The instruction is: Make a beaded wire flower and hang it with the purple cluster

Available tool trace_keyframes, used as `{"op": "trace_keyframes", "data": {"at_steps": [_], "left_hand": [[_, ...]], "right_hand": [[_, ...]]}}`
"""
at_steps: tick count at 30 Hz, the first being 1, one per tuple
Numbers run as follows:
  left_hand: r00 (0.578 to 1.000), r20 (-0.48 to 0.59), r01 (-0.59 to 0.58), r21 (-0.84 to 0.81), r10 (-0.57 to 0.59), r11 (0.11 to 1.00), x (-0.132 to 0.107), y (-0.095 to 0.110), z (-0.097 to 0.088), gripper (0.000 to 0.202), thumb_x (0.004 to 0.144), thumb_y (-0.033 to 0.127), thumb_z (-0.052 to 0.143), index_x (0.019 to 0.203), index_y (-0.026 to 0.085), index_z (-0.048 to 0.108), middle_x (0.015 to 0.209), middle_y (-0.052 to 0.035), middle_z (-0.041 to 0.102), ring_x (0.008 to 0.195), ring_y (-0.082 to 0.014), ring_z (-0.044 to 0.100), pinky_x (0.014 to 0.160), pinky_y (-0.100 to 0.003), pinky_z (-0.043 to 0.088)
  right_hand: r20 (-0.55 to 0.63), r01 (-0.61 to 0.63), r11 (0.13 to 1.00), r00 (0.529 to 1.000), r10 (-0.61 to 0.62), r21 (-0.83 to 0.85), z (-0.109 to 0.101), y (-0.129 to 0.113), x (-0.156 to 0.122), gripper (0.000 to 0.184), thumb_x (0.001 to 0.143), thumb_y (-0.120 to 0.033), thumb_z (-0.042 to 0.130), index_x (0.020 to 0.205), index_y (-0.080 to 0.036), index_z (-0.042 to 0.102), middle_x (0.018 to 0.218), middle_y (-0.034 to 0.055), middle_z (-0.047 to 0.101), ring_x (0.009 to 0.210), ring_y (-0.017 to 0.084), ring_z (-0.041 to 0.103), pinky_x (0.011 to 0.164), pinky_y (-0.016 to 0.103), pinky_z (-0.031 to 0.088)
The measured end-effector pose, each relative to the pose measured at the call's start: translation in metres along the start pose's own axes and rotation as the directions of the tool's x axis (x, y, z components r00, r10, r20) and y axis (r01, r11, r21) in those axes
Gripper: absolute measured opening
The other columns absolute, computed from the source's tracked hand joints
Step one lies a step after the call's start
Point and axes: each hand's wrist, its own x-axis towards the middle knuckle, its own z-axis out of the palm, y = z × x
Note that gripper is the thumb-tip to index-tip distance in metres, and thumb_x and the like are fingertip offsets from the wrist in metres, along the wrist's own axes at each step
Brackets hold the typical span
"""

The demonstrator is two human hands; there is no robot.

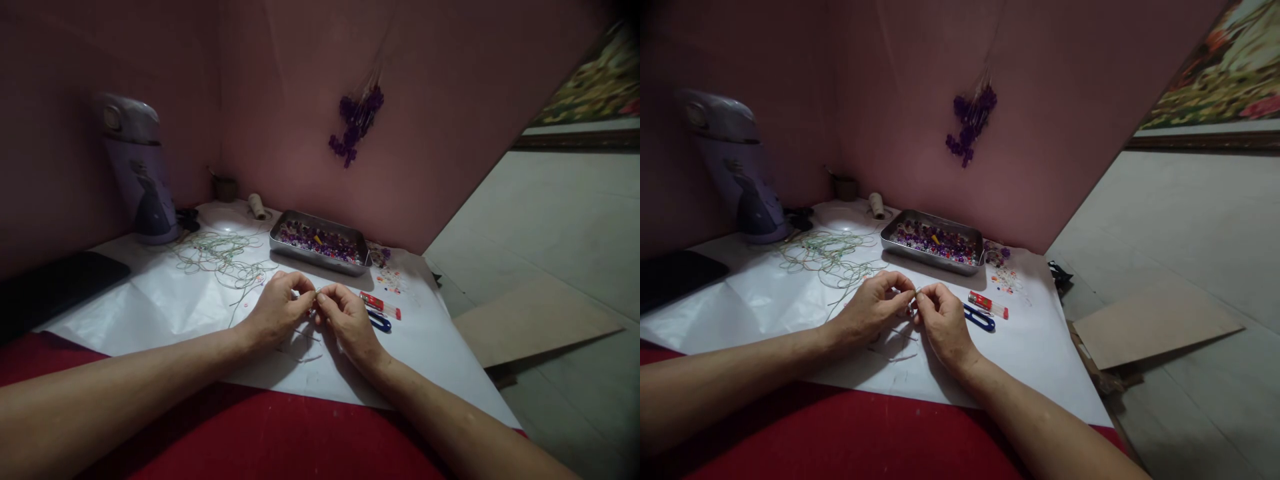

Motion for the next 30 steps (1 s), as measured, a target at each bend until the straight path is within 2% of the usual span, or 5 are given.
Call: {"op": "trace_keyframes", "data": {"at_steps": [5, 11, 14, 24, 30], "left_hand": [[1.0, 0.008, 0.027, -0.024, -0.027, 0.999, -0.0008, 0.001, 0.0, 0.013, 0.08, 0.02, 0.053, 0.068, 0.017, 0.059, 0.072, -0.0008, 0.06, 0.068, -0.015, 0.049, 0.066, -0.031, 0.038], [0.99, 0.075, 0.135, -0.29, -0.118, 0.948, 0.0029, -0.0016, 0.0016, 0.011, 0.078, 0.02, 0.053, 0.068, 0.016, 0.057, 0.06, 0.0034, 0.054, 0.055, -0.0104, 0.047, 0.054, -0.025, 0.037], [0.987, 0.092, 0.16, -0.358, -0.135, 0.92, 0.0038, -0.0023, 0.0023, 0.01, 0.076, 0.022, 0.055, 0.067, 0.016, 0.057, 0.058, 0.0038, 0.054, 0.053, -0.0097, 0.047, 0.052, -0.023, 0.037], [0.987, 0.097, 0.157, -0.385, -0.13, 0.91, 0.0044, -0.0001, 0.0018, 0.011, 0.074, 0.021, 0.057, 0.065, 0.015, 0.056, 0.057, 0.0032, 0.053, 0.053, -0.0092, 0.046, 0.052, -0.023, 0.037], [0.988, 0.102, 0.147, -0.383, -0.117, 0.912, 0.0039, -0.0011, 0.0019, 0.01, 0.074, 0.022, 0.058, 0.065, 0.015, 0.057, 0.058, 0.0028, 0.054, 0.054, -0.0095, 0.047, 0.053, -0.023, 0.037]], "right_hand": [[0.013, 0.001, 1.0, 1.0, -0.001, 0.022, -0.0012, 0.0011, 0.0001, 0.016, 0.083, -0.032, 0.056, 0.075, -0.018, 0.056, 0.054, -0.0037, 0.055, 0.05, 0.011, 0.049, 0.049, 0.023, 0.035], [0.013, -0.019, 0.995, 1.0, 0.018, 0.097, -0.0004, 0.0058, 0.0017, 0.017, 0.086, -0.032, 0.053, 0.079, -0.017, 0.056, 0.054, -0.0039, 0.056, 0.044, 0.009, 0.047, 0.044, 0.022, 0.035], [-0.005, -0.006, 0.994, 1.0, 0.006, 0.111, 0.0005, 0.008, 0.0028, 0.015, 0.084, -0.032, 0.057, 0.079, -0.017, 0.058, 0.056, -0.0035, 0.057, 0.045, 0.009, 0.048, 0.044, 0.022, 0.037], [0.007, -0.031, 0.985, 1.0, 0.03, 0.172, 0.0015, 0.0043, 0.0028, 0.017, 0.077, -0.033, 0.066, 0.077, -0.017, 0.059, 0.056, -0.0039, 0.056, 0.045, 0.008, 0.048, 0.043, 0.021, 0.038], [0.0, -0.058, 0.986, 0.998, 0.059, 0.159, 0.0017, 0.0021, 0.0023, 0.02, 0.077, -0.035, 0.065, 0.074, -0.017, 0.058, 0.052, -0.0047, 0.055, 0.042, 0.008, 0.045, 0.04, 0.02, 0.035]]}}
